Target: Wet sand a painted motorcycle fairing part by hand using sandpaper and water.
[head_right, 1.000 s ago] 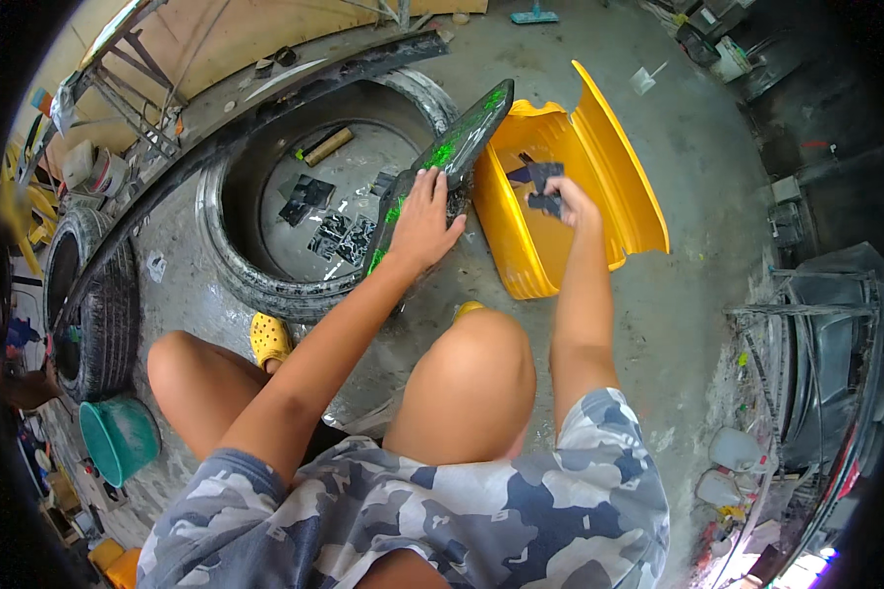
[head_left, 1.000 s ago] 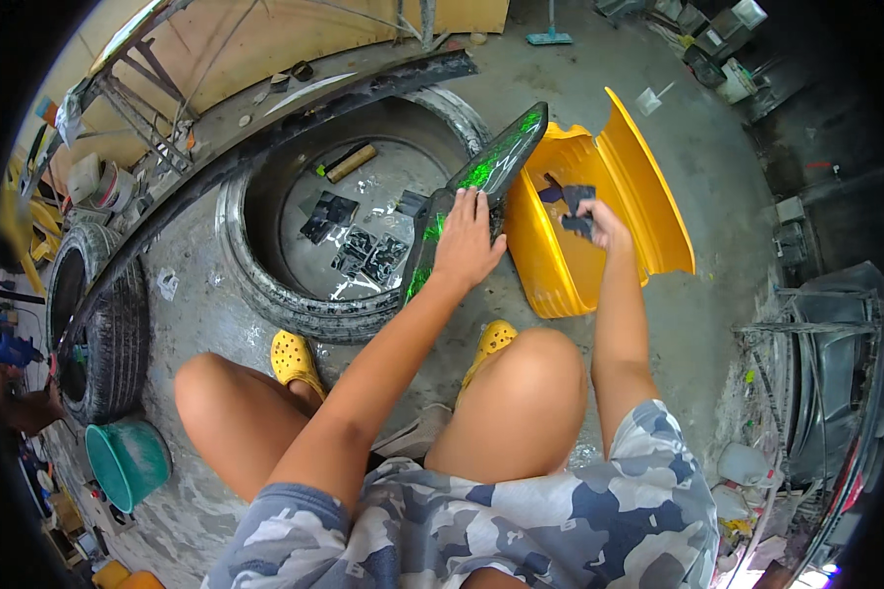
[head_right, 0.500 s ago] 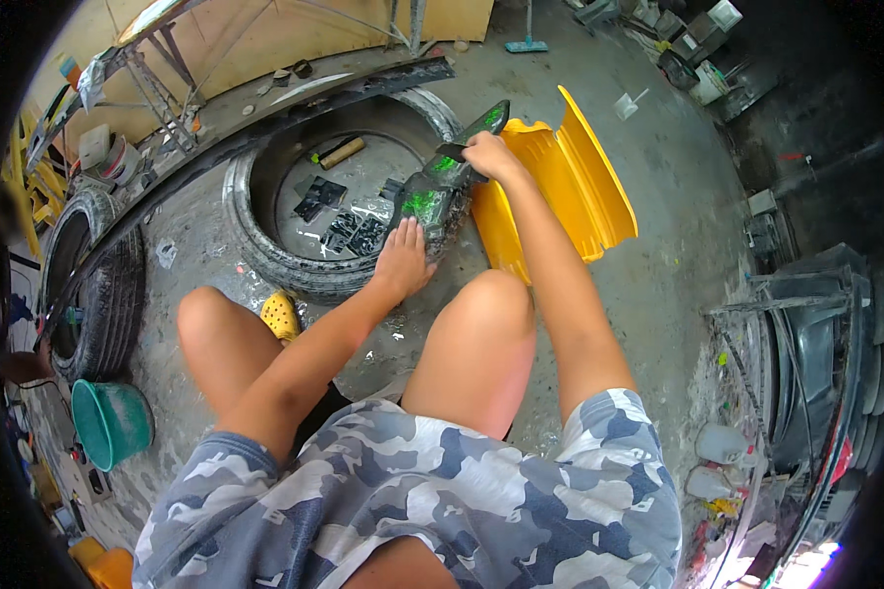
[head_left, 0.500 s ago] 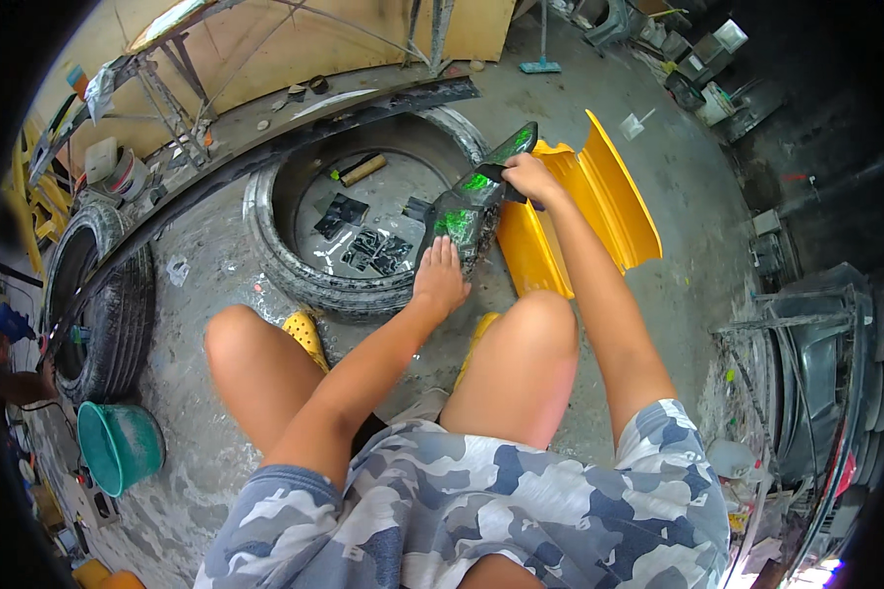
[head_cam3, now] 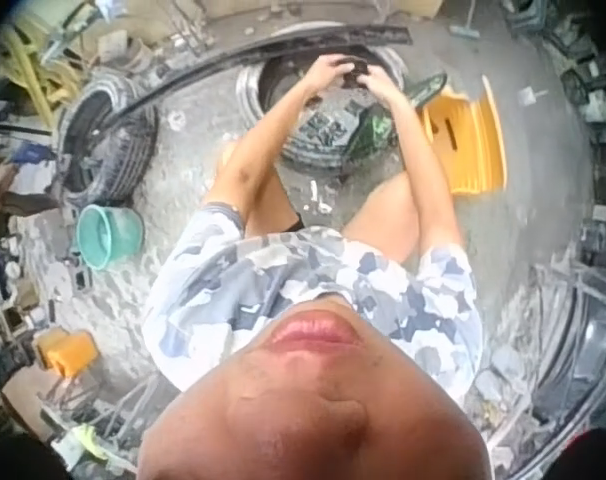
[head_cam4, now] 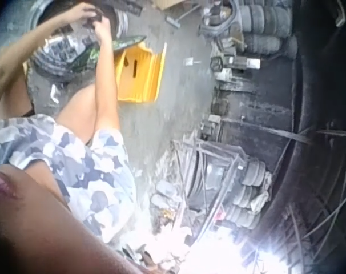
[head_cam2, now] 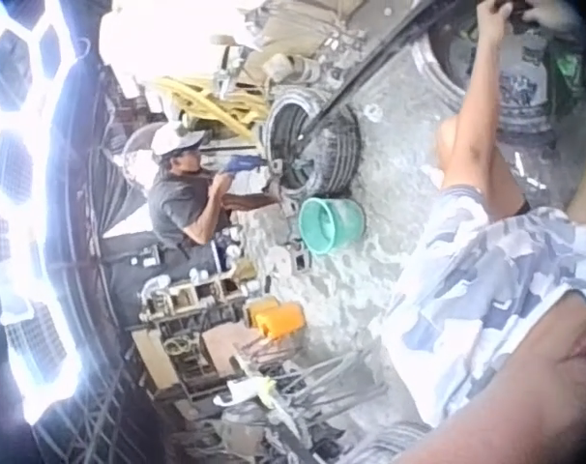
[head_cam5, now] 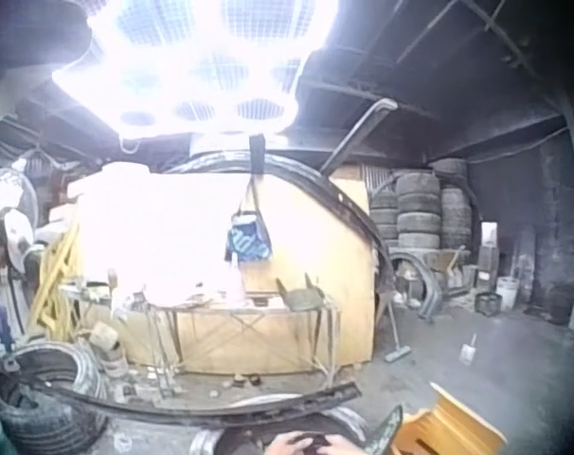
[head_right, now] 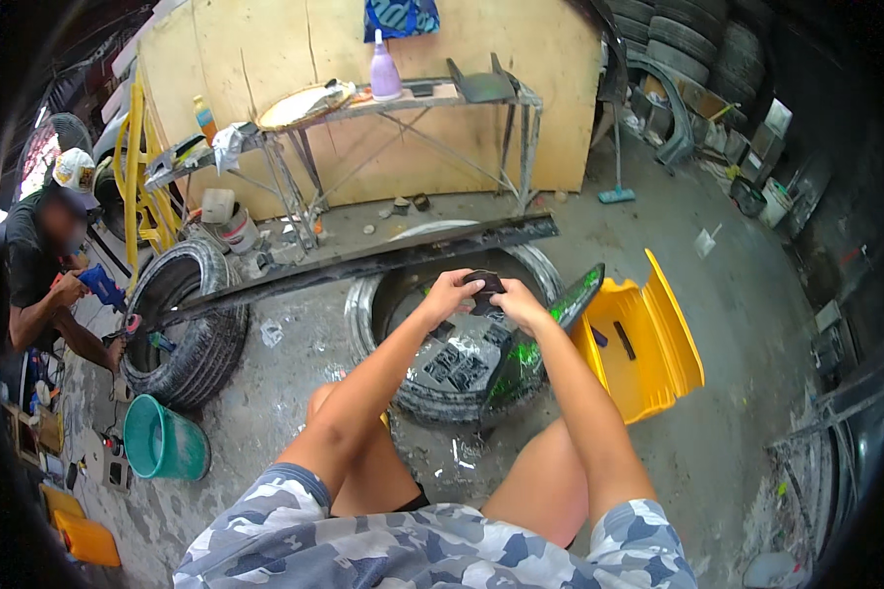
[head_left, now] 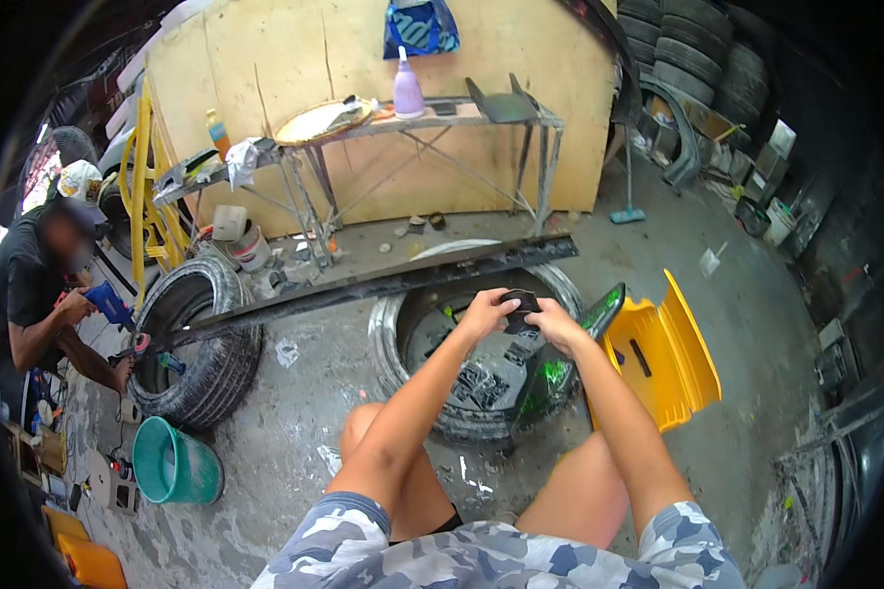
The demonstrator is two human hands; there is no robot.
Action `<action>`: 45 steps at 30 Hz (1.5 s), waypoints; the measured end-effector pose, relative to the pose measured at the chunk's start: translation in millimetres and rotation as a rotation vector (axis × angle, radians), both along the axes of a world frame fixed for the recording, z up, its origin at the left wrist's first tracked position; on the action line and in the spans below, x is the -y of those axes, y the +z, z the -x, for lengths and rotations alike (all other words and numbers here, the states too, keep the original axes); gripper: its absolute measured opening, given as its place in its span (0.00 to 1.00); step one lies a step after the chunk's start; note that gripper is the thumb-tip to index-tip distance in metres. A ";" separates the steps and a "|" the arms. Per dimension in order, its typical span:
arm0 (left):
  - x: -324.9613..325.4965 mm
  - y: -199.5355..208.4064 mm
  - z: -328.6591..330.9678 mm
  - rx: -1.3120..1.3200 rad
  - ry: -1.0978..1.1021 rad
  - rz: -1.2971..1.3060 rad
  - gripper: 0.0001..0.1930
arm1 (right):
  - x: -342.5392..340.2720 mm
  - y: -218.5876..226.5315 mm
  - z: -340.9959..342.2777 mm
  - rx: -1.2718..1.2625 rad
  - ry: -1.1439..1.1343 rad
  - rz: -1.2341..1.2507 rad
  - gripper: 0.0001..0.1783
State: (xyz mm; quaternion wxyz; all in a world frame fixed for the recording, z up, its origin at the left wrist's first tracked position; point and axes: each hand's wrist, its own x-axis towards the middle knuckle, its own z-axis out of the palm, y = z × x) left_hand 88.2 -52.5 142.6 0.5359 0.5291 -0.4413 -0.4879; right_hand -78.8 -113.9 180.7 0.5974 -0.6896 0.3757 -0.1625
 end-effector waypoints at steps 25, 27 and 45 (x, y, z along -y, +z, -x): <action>-52.4 -2.3 -140.6 0.764 -0.093 -0.217 0.12 | -371.0 4.4 445.3 -0.725 -0.628 -0.693 0.34; -49.3 -7.0 -139.3 0.686 -0.129 -0.267 0.14 | -375.3 7.0 446.8 -0.747 -0.562 -0.754 0.34; -100.2 63.4 1.2 0.746 -0.469 -0.045 0.07 | -200.7 -100.6 289.5 -0.600 0.226 -0.959 0.28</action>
